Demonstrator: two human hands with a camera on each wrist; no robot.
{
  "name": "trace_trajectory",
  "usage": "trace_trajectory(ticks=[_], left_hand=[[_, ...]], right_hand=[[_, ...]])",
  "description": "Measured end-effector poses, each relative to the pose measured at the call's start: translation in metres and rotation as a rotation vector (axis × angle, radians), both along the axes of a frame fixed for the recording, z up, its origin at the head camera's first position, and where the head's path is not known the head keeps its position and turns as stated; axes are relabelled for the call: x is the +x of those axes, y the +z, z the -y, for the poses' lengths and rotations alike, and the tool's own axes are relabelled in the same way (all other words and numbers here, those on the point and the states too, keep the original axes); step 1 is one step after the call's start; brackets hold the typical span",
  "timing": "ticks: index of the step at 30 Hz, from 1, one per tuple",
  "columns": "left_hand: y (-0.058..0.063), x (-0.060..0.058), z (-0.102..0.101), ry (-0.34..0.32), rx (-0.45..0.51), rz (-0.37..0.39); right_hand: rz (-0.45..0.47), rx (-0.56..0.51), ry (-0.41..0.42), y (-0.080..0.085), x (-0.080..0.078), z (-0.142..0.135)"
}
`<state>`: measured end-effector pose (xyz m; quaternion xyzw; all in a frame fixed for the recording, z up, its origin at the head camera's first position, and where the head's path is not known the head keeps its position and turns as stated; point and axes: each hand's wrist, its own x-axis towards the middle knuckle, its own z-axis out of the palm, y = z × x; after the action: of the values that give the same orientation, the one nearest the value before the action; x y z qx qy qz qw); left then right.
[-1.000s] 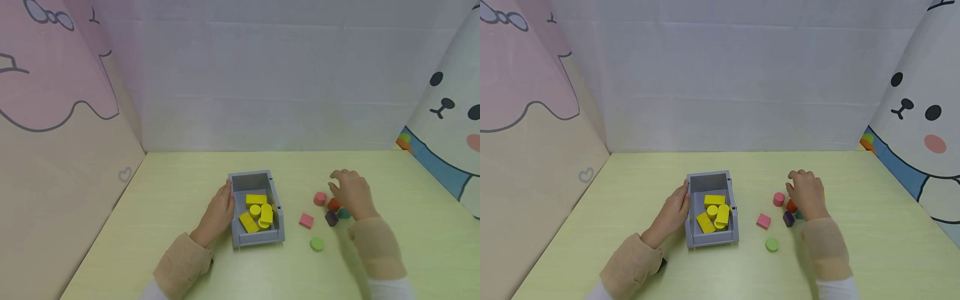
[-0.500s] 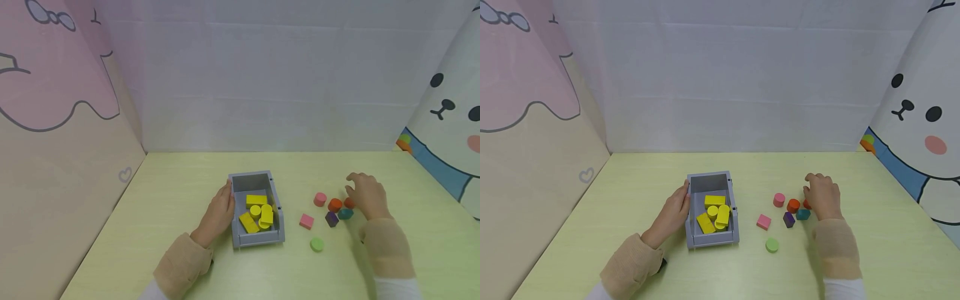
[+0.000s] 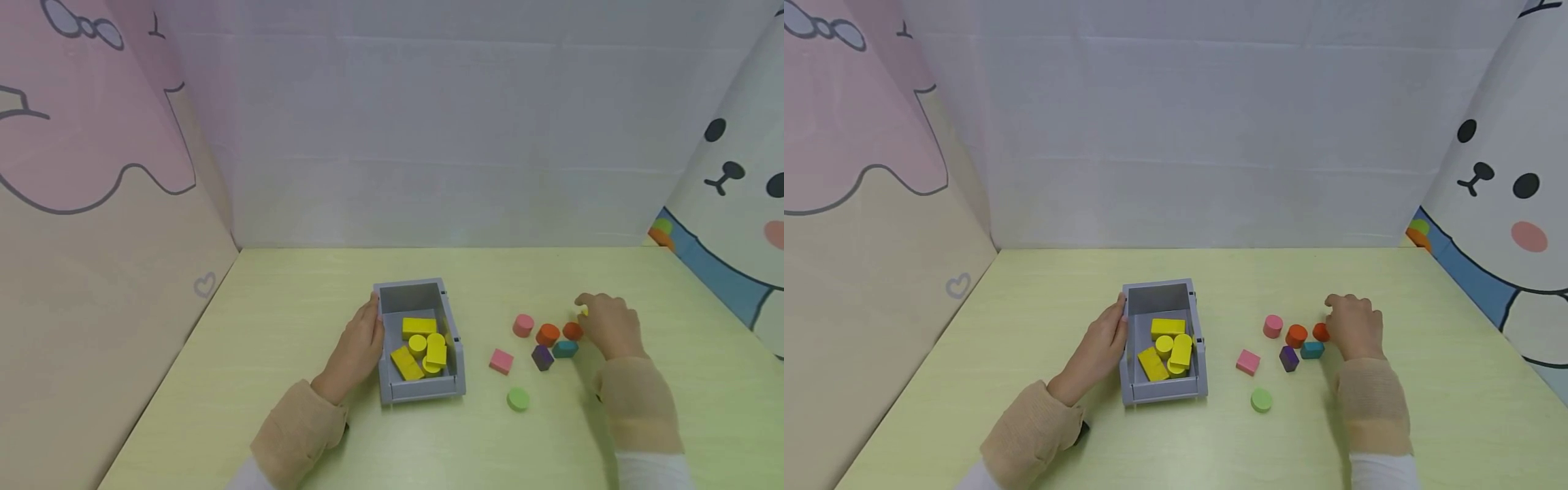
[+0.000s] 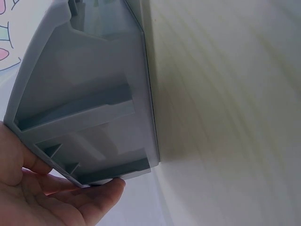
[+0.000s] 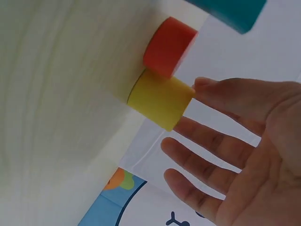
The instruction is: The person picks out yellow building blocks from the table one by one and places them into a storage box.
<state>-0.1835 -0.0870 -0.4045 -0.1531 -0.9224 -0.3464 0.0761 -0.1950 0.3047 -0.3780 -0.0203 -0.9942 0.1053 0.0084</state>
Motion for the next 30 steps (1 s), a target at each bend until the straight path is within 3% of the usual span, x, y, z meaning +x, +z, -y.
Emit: trace_trajectory(ticks=[16,24,30], left_hand=[[0.0045,0.0012,-0.0011,-0.007,-0.004,-0.006],[0.004,0.0013,-0.001,-0.006,-0.005,-0.005],[0.0045,0.002,-0.0007,0.001,-0.008,0.017]], right_hand=[[0.119,-0.061,-0.01,-0.0049,-0.0032,-0.0061],[0.102,-0.064,-0.01,-0.0036,-0.0038,-0.0064],[0.032,-0.042,0.013,0.0005,-0.0013,-0.001]])
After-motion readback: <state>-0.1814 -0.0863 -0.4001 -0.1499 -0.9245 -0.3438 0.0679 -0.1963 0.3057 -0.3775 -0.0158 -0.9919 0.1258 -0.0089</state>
